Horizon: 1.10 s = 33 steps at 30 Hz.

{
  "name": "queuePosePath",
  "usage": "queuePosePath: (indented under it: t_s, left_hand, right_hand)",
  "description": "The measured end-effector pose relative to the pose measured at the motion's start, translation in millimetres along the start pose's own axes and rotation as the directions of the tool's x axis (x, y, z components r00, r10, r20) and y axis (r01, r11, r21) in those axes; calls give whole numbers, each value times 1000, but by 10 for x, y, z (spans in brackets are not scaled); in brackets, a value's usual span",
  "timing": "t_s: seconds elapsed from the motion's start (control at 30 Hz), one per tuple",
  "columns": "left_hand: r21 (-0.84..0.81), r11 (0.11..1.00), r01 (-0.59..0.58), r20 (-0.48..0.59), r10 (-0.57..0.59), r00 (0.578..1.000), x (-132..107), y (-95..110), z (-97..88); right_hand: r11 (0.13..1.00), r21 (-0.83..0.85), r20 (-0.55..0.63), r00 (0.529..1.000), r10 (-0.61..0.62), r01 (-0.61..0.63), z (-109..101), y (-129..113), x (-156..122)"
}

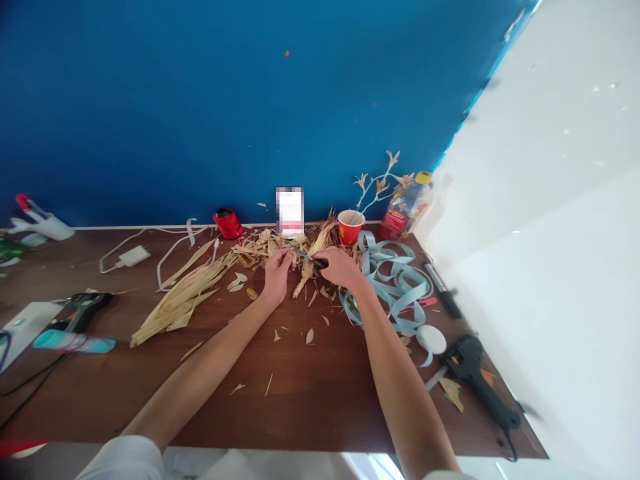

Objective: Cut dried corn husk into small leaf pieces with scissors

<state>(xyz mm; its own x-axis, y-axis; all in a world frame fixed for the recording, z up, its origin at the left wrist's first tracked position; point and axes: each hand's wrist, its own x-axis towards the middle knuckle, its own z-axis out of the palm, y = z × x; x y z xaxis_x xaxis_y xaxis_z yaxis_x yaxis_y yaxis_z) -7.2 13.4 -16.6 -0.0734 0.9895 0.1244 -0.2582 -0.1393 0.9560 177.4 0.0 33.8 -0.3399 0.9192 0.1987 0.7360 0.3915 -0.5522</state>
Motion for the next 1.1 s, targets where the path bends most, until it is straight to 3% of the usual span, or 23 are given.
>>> queuePosePath:
  t_s: [0.6,0.73,0.97,1.1]
  left_hand:
    - [79,996,-29,0,29,1000,-23,9,-6]
    - [97,995,-32,-8,33,999,-28,32,2]
    - [44,999,9,16,-10,1000,-39,52,13]
    - [-6,998,58,23,-58,998,-46,82,30]
  right_hand:
    - [998,-58,16,1000,15,-14,7,76,-9]
    - [998,-52,-27,999,29,-31,-5,50,-19]
    - [971,195,-187,966,176,-139,-17,-34,-1]
    - [896,421,-189,952,239,-141,57,-78,29]
